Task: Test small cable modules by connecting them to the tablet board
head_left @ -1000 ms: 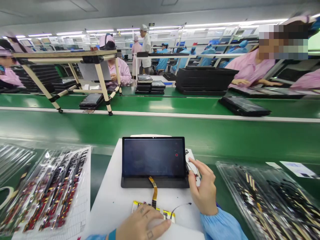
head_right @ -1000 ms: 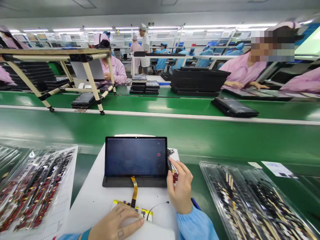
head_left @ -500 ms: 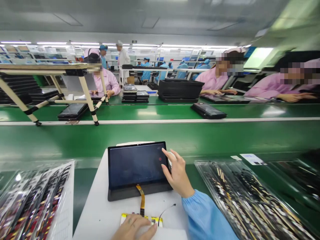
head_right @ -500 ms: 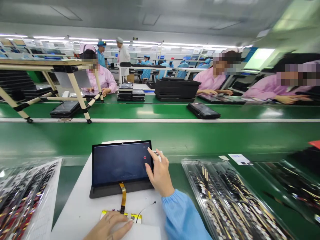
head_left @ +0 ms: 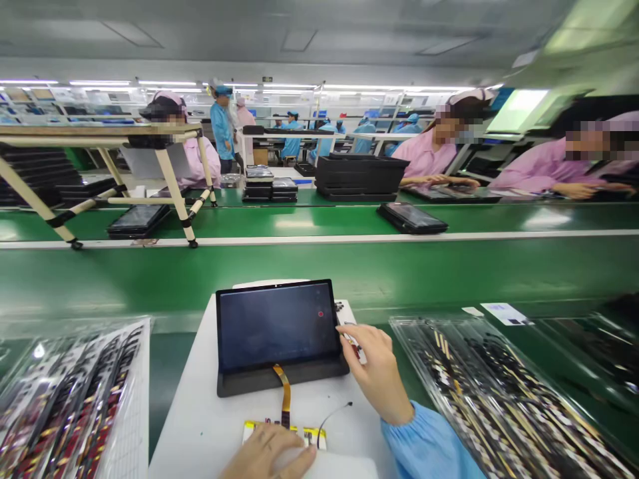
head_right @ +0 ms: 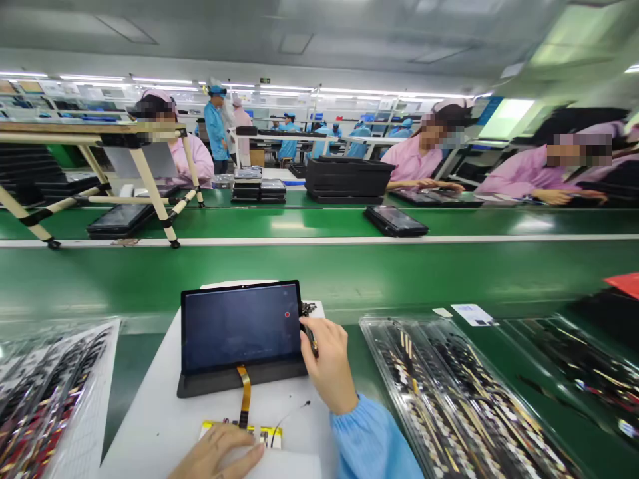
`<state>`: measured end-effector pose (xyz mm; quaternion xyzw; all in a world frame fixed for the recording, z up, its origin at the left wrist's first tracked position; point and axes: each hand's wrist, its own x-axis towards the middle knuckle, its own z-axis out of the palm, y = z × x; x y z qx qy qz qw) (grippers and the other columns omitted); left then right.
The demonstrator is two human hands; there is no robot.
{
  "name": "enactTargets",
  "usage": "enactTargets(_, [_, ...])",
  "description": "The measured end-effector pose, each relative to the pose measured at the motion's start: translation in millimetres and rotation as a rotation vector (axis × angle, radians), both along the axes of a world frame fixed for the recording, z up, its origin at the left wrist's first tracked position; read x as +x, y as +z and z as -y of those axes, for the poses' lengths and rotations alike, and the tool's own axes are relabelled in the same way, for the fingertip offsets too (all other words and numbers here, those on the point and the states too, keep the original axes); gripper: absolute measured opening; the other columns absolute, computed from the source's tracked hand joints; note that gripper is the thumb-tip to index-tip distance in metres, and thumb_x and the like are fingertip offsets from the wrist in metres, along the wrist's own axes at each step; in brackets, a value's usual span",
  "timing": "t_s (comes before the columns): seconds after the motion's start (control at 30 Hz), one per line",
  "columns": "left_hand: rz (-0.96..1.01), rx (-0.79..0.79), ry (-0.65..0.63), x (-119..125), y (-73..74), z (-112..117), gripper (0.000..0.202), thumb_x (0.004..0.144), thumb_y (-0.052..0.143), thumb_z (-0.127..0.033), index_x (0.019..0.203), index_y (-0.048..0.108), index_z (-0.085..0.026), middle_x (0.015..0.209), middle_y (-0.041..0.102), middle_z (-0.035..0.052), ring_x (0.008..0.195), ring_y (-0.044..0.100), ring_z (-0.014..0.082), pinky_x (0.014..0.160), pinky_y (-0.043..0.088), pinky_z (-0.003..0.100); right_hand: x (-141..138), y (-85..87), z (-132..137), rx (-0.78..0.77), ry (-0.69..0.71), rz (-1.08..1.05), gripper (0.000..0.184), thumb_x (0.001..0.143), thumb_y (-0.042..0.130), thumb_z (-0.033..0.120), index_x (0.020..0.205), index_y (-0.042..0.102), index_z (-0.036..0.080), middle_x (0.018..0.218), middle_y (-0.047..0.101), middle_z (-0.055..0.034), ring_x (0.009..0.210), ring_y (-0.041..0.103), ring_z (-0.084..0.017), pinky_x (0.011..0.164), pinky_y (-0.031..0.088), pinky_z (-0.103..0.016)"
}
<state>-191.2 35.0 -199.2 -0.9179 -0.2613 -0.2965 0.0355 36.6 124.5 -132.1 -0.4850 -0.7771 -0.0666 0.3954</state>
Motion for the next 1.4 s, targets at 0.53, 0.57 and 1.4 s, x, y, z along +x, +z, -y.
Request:
enactTargets(0.53, [0.032,-0.193,-0.128,-3,23.1,4,0.040,0.097,0.024,-0.020,0.137,0.029,-0.013,0.095,0.063,0.0125,0.088,0.060,0.0194,0.079,0.047,0.033,23,-8.2,38,-0.540,0.069,0.334,0.018,0.077,0.061,0.028,0.059,0.059,0.025,0.061,0.060,0.0032,0.062,0.056,-0.016,0.056,0.038,-0.030])
enactTargets(0.57, [0.030,-0.197,-0.124,-3,24.5,4,0.041,0.097,0.025,-0.020,0.137,0.028,-0.013,0.095,0.063,0.0124,0.088,0.060,0.0194,0.078,0.048,0.033,23,-7.5,37,-0.530,0.085,0.350,0.018,0.077,0.060,0.026,0.059,0.059,0.025,0.061,0.060,0.0031,0.062,0.056,-0.016,0.056,0.038,-0.030])
enactTargets(1.4, [-0.004,-0.203,-0.106,-2,29.4,4,0.029,0.095,0.032,-0.018,0.122,0.041,-0.013,0.094,0.063,0.0102,0.083,0.060,0.0184,0.075,0.046,0.030,32,-29.9,60,0.346,0.062,0.482,0.018,0.086,0.048,0.013,0.096,0.061,0.021,0.092,0.065,-0.0057,0.081,0.056,-0.017,0.072,0.042,-0.031])
